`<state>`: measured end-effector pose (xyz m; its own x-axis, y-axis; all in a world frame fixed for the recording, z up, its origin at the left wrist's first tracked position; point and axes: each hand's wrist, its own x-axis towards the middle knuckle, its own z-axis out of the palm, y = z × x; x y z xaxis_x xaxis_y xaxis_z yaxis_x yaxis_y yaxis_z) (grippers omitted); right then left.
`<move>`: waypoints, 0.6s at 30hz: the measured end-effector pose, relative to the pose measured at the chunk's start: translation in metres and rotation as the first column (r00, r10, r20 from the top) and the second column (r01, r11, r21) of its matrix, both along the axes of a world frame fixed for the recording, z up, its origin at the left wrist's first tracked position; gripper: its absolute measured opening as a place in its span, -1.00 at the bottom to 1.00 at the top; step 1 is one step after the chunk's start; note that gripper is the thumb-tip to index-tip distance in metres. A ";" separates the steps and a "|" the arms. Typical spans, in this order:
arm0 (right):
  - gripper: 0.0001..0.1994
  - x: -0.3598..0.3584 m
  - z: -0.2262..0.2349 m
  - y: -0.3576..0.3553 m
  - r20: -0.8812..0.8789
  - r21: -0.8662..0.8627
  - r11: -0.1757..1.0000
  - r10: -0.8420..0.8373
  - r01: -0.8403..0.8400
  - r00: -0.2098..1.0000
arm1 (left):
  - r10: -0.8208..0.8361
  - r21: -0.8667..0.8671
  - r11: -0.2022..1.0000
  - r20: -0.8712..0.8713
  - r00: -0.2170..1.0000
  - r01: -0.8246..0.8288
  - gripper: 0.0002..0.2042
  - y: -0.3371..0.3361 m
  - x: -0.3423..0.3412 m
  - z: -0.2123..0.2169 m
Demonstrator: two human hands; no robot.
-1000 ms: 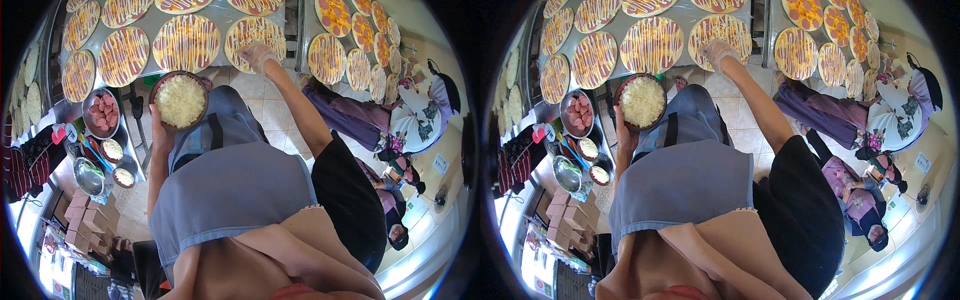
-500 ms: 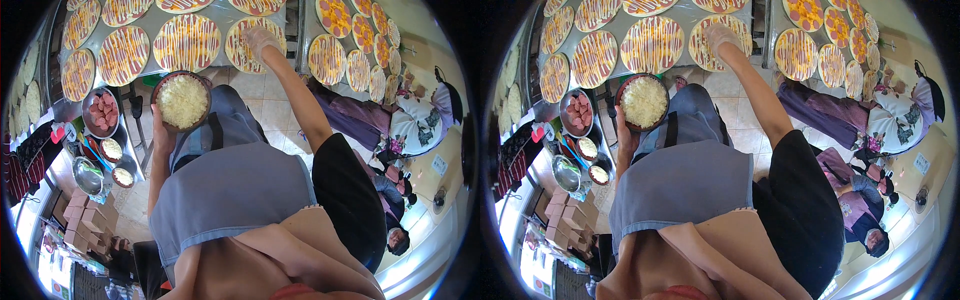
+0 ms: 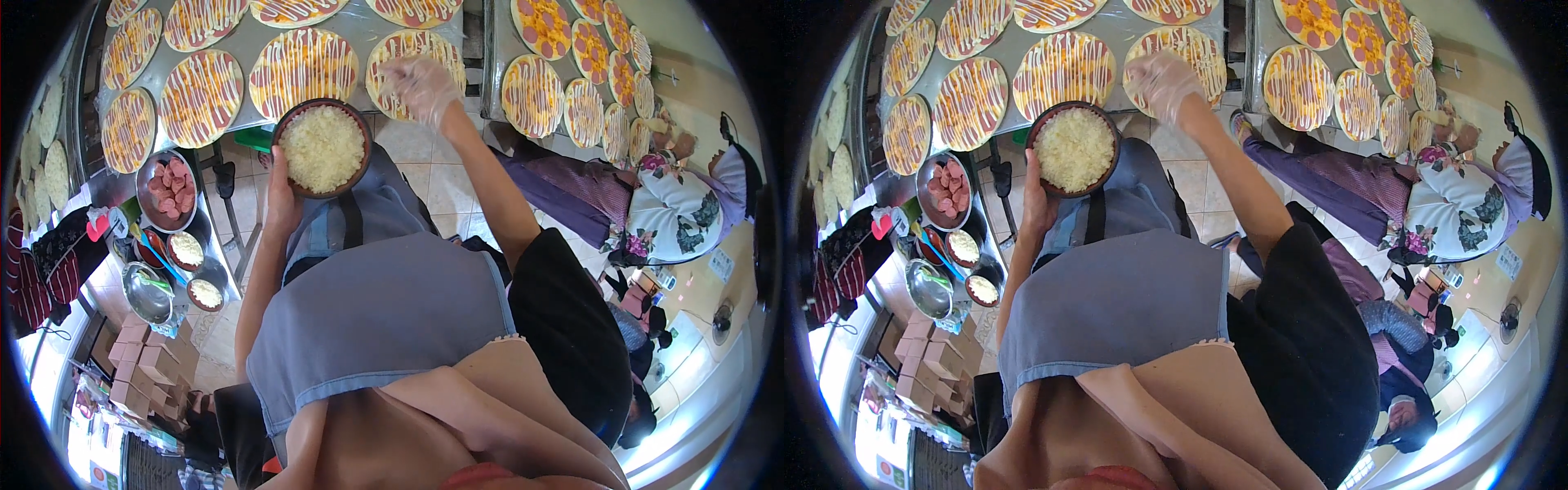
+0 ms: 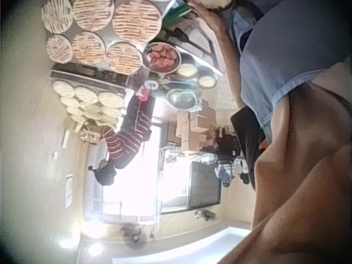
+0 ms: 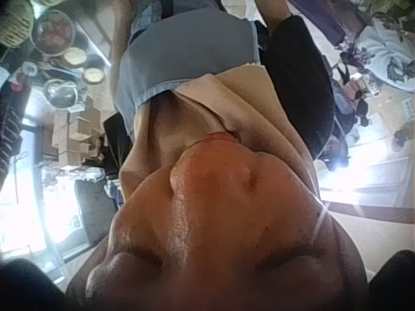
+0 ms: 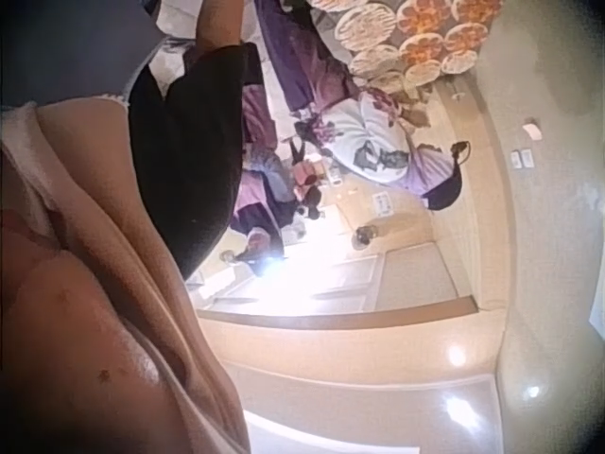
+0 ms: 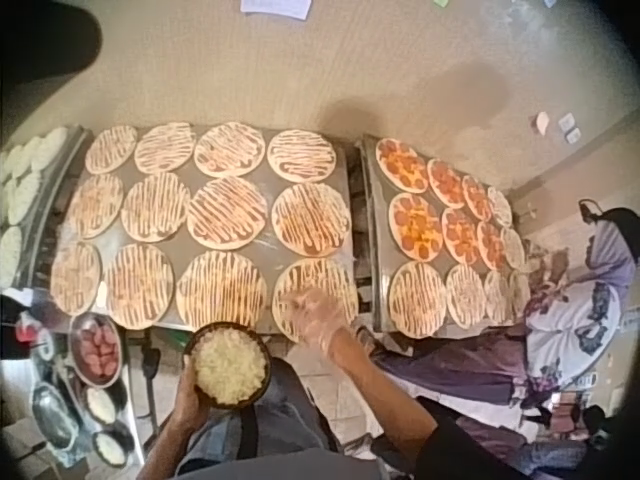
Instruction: Sprinkling shredded cheese onto multiple pre-sauced pizza crusts on a prep table.
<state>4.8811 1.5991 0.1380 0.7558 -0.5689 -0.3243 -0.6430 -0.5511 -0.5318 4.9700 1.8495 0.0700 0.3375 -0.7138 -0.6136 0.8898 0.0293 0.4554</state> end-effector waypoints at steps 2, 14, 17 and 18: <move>-0.81 -0.001 0.017 0.028 0.091 0.207 0.978 0.019 -0.037 0.996 | 0.003 -0.015 1.000 -0.006 1.000 -0.004 -0.44 -0.015 0.000 -0.007; -0.83 -0.007 0.005 0.052 0.034 0.081 0.960 0.268 -0.269 0.963 | -0.080 -0.064 0.995 -0.070 0.994 0.076 -0.48 -0.055 -0.017 -0.003; -0.78 -0.009 0.018 0.025 0.037 0.509 0.860 0.015 -0.031 0.999 | -0.064 -0.058 0.997 -0.081 0.995 0.060 -0.49 -0.058 -0.016 0.004; -0.79 -0.014 0.019 0.014 0.053 0.571 0.819 -0.100 0.052 0.994 | -0.050 -0.069 0.997 -0.080 0.996 0.044 -0.50 -0.057 -0.017 0.004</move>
